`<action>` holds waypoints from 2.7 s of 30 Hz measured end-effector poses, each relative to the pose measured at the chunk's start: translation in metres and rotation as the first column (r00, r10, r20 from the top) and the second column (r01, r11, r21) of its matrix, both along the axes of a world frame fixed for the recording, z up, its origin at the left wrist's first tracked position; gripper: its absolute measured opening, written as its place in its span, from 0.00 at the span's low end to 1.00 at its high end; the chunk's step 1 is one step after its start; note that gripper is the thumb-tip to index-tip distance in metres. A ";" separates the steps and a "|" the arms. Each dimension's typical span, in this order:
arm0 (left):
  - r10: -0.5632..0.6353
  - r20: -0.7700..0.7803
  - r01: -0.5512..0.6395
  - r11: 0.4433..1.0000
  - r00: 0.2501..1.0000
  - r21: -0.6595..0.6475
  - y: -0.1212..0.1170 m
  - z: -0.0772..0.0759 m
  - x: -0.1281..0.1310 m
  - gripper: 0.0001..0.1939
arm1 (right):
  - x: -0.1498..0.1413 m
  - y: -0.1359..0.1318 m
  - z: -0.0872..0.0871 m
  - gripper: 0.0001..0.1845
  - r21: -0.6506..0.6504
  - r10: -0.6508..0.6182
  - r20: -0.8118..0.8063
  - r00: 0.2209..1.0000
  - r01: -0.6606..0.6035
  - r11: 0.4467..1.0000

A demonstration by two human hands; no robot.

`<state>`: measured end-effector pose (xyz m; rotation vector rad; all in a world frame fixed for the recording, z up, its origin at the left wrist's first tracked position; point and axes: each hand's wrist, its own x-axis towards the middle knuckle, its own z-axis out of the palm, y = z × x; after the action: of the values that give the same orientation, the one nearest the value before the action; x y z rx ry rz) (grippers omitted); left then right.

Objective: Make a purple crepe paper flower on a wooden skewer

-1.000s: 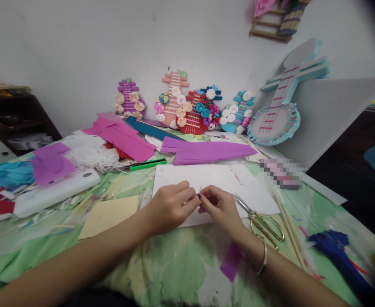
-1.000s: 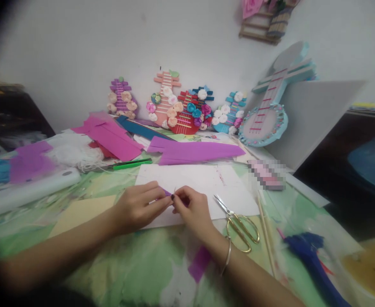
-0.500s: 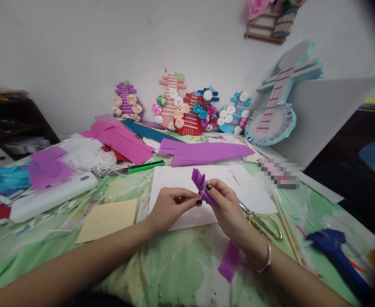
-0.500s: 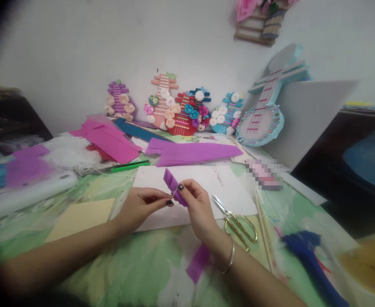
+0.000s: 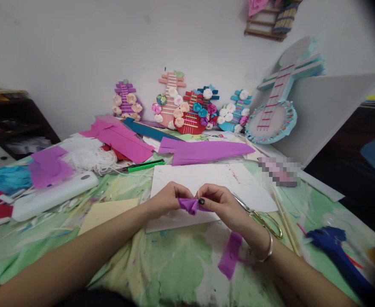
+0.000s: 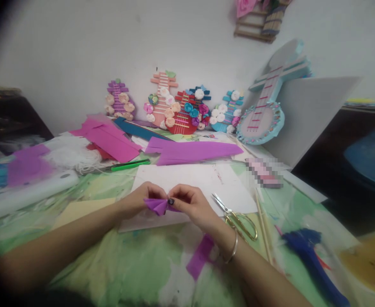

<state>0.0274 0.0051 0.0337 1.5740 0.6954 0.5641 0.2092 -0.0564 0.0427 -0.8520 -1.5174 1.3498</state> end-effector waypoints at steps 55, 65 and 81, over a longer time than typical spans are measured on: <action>-0.029 -0.225 0.217 0.414 0.974 0.884 -0.006 -0.008 -0.004 0.07 | 0.011 0.021 -0.026 0.07 0.373 -0.205 0.518 0.830 -0.003 0.928; 0.113 -0.214 0.127 0.515 0.970 0.848 -0.008 -0.017 0.001 0.03 | 0.009 0.022 -0.023 0.07 0.652 -0.495 0.602 0.626 -0.026 0.758; -0.122 -0.242 0.254 0.718 0.963 0.648 -0.001 -0.005 -0.005 0.08 | 0.012 0.012 -0.009 0.04 0.419 -0.199 0.765 0.612 -0.238 0.876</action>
<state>0.0222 0.0037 0.0286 2.3839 0.4648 0.5514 0.2217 -0.0447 0.0334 -1.1710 -2.4298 0.4812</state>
